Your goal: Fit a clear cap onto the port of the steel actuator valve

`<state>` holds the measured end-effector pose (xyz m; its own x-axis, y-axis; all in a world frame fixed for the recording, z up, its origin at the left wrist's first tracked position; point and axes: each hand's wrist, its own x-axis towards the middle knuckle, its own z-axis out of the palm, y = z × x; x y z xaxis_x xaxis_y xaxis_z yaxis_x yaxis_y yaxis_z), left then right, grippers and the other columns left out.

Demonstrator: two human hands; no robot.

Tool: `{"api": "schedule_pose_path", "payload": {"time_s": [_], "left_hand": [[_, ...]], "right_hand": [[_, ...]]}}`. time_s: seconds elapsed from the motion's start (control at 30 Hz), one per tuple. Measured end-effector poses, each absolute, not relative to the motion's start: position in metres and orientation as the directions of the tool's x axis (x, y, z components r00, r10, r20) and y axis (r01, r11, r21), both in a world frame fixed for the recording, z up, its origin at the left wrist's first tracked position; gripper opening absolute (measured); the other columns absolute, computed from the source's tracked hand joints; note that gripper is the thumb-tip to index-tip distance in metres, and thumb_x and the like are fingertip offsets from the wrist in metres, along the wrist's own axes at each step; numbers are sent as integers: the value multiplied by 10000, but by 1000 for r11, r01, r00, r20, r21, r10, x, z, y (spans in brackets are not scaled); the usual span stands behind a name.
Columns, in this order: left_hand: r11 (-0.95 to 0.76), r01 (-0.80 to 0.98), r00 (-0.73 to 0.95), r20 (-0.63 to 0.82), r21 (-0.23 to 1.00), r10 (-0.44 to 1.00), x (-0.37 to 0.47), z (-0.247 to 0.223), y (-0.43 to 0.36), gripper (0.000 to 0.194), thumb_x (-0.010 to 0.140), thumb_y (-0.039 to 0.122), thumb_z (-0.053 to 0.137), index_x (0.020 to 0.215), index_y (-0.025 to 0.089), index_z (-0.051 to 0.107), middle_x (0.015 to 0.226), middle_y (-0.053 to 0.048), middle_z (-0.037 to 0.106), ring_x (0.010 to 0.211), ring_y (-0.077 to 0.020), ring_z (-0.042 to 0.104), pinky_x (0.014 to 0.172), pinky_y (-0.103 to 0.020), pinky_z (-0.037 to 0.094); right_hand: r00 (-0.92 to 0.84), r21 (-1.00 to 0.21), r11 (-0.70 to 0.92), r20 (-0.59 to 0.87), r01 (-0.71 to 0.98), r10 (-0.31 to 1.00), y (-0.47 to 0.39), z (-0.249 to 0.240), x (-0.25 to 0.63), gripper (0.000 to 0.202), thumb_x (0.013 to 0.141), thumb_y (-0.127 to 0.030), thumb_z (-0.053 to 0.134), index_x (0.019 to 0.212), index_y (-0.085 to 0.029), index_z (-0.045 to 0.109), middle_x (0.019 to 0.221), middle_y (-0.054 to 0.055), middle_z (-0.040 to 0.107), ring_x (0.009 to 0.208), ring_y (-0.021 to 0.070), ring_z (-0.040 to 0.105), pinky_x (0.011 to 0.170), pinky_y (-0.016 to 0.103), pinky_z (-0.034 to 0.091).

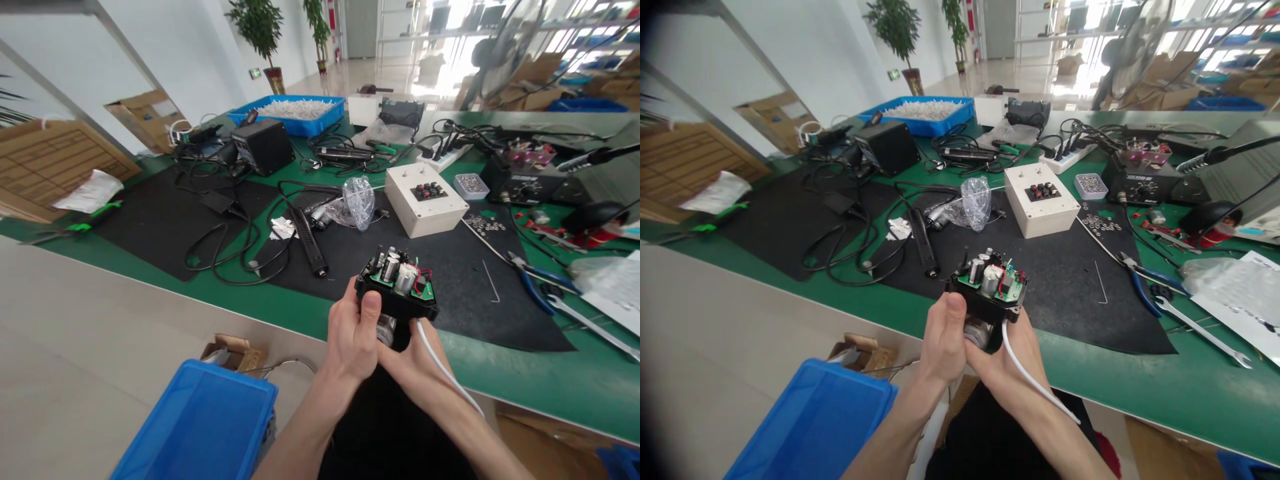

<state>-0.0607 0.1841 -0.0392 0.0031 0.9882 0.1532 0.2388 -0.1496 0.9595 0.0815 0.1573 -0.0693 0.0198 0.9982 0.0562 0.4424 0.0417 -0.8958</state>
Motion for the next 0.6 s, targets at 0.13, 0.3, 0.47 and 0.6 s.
{"api": "schedule_pose_path", "payload": {"time_s": [0.13, 0.3, 0.47, 0.6], "left_hand": [[-139, 232, 65, 128, 963, 990, -62, -38, 182, 603, 1149, 720, 390, 1367, 235, 677, 1105, -65, 808, 1001, -270, 748, 863, -355, 497], [-98, 234, 124, 71, 967, 990, -62, -27, 182, 615, 1122, 772, 394, 1371, 251, 607, 1206, -64, 797, 1100, -286, 746, 938, -387, 497], [-63, 220, 139, 32, 973, 990, -64, -27, 186, 668, 1100, 805, 399, 1403, 242, 596, 1229, -84, 786, 1202, -317, 722, 1052, -419, 502], [-88, 81, 116, 78, 993, 990, -63, -40, 184, 676, 1099, 790, 437, 1417, 213, 586, 1123, -61, 780, 1084, -273, 728, 1069, -399, 516]], "right_hand": [[0, -904, 40, 44, 426, 999, 158, -73, 87, 545, 860, -514, 884, 1317, -262, 725, 1247, 97, 771, 1179, 395, 721, 1024, 591, 610], [-128, -942, 67, 26, 328, 991, 159, -62, 99, 538, 955, -538, 807, 1409, -276, 685, 1313, 89, 756, 1275, 396, 676, 1165, 623, 522], [-213, -962, 91, 35, 257, 976, 159, -71, 111, 681, 958, -587, 837, 1506, -261, 597, 1468, 121, 688, 1372, 393, 641, 1192, 586, 518], [-159, -944, 118, 71, 309, 985, 157, -83, 111, 703, 968, -593, 824, 1554, -309, 559, 1461, 101, 701, 1355, 392, 658, 1156, 603, 536]]}}
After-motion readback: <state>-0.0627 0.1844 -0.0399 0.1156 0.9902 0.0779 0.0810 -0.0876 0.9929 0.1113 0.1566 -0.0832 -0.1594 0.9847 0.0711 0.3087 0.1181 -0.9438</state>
